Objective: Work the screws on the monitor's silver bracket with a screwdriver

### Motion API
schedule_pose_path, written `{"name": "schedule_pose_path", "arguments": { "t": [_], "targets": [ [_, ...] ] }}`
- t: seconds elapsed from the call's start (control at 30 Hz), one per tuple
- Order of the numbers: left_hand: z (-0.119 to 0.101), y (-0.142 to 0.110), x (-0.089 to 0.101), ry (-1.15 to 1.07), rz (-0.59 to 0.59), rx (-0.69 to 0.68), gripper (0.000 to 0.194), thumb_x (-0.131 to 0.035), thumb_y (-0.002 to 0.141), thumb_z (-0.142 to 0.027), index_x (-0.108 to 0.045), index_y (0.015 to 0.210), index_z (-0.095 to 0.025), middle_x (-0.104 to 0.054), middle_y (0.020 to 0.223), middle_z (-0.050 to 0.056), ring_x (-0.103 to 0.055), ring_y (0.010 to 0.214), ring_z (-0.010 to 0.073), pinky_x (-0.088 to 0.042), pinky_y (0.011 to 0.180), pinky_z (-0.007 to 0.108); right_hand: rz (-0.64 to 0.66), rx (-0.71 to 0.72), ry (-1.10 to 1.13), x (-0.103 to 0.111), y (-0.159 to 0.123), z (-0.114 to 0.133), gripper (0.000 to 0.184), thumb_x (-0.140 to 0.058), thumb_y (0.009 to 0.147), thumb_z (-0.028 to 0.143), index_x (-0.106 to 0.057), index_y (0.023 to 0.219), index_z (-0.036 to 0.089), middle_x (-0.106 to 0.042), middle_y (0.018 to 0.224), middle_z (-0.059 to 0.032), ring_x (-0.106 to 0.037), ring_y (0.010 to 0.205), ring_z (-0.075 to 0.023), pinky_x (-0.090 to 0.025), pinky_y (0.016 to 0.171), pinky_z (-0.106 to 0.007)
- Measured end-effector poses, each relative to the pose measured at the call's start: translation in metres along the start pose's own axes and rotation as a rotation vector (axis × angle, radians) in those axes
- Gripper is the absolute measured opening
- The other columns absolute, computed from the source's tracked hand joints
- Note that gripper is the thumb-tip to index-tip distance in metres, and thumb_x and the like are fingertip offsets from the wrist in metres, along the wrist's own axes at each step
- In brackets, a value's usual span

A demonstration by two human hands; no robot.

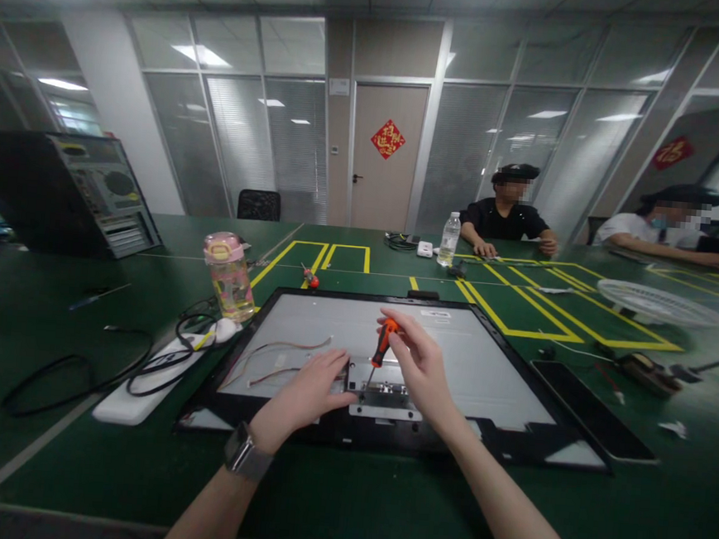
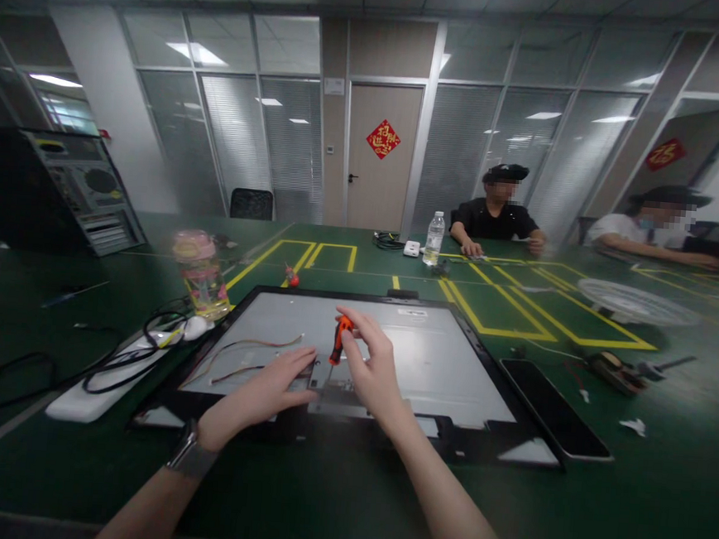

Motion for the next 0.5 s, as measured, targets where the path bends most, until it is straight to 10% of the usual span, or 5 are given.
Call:
{"name": "schedule_pose_path", "arguments": {
  "t": [0.5],
  "targets": [
    [0.0009,-0.001,0.0018,-0.016,0.012,0.038,0.064,-0.058,0.085,-0.04,-0.042,0.141,-0.015,-0.033,0.153,0.015,-0.03,0.141,0.0275,-0.02,0.116,0.044,-0.117,0.026,-0.065,0.0079,0.0022,0.0063,0.022,-0.061,0.084,0.021,-0.069,0.104,0.023,-0.061,0.083,-0.0024,-0.059,0.073,-0.0154,-0.053,0.071,-0.029]
  ]
}}
Point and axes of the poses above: each hand's wrist, its own y-axis towards the middle knuckle, its own x-axis out of the back of the hand, z = x × y, the point moved 10 cm from there along y, towards the middle knuckle
